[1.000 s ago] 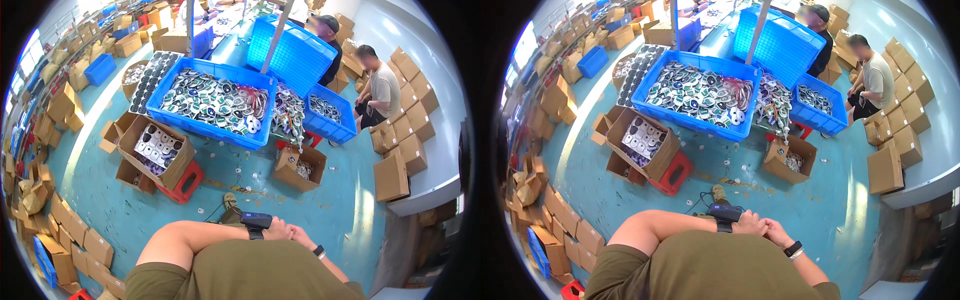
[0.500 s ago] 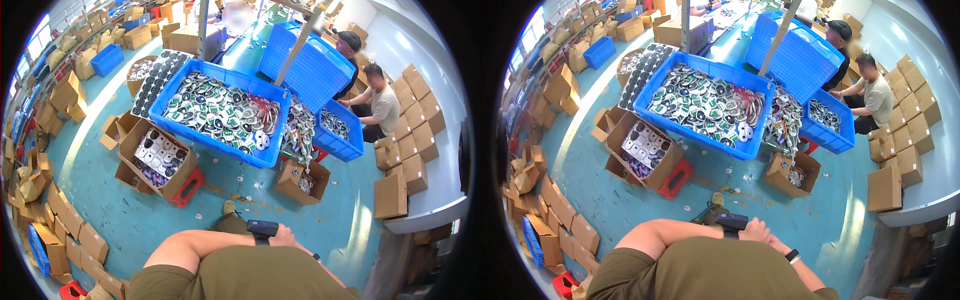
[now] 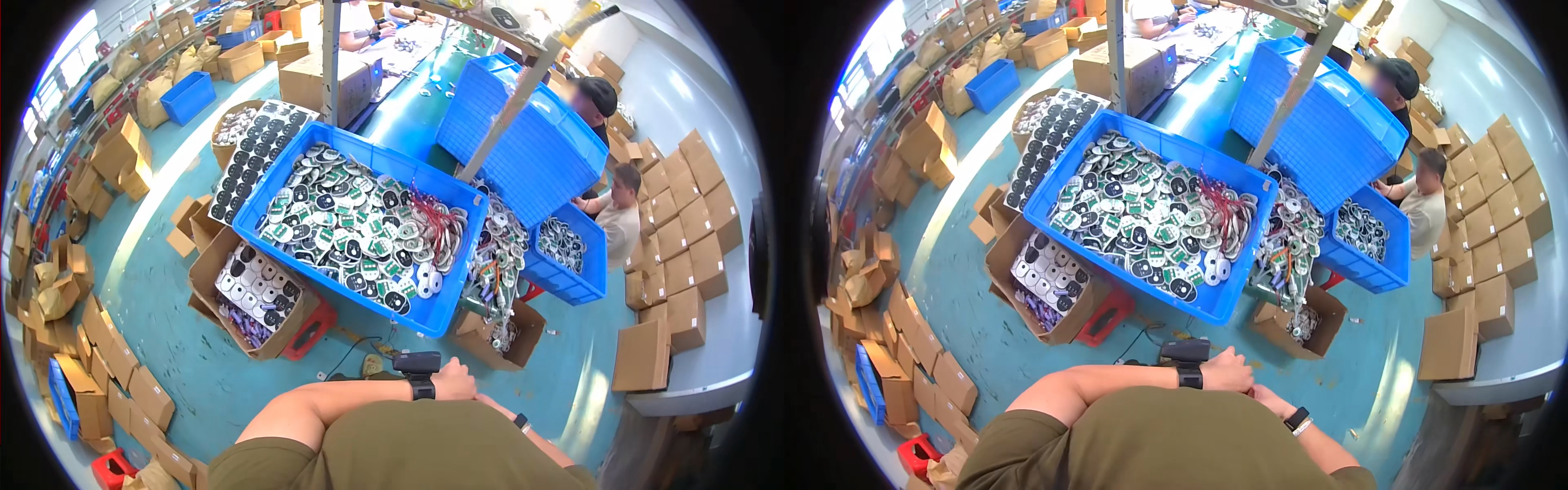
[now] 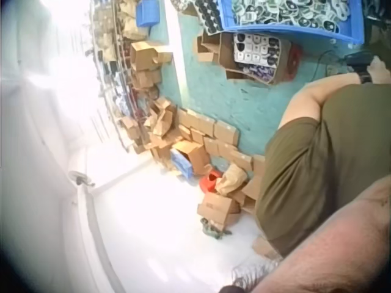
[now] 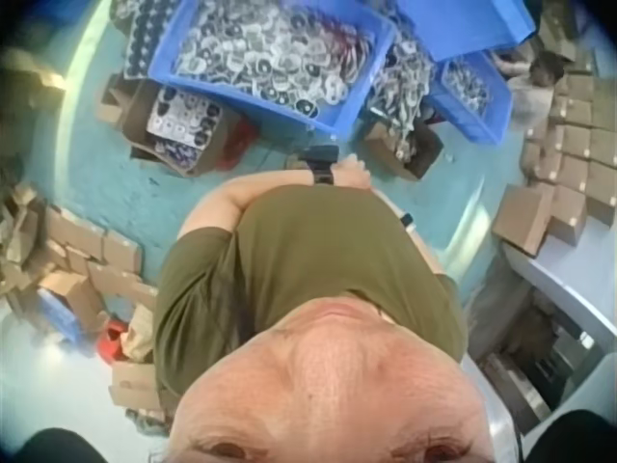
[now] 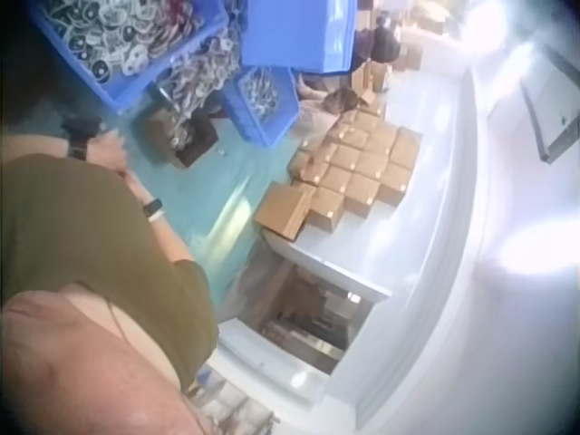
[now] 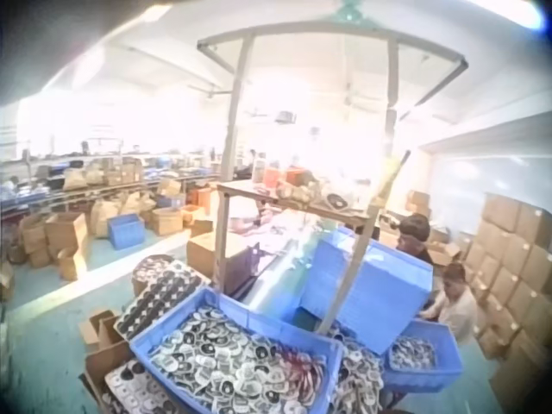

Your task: Sorting, testing LED lights, and trimming wires on PCB components in a factory setting.

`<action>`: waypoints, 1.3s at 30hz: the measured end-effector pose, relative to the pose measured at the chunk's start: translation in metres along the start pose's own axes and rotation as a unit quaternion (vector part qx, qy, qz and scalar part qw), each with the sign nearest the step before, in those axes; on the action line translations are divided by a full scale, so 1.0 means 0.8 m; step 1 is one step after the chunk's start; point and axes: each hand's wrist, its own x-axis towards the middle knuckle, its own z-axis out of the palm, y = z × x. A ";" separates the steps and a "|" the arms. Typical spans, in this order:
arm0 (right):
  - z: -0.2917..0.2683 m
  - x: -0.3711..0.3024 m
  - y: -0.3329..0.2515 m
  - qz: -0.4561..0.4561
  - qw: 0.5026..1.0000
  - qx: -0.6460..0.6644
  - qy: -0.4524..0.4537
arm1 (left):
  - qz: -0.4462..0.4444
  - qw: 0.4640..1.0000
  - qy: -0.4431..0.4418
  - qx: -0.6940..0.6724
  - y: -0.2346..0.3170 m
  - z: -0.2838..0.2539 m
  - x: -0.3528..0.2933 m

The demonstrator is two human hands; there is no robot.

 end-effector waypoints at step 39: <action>0.060 0.040 -0.152 0.019 0.975 0.192 0.109 | 0.127 0.666 -0.236 -0.696 -0.170 -0.084 -0.020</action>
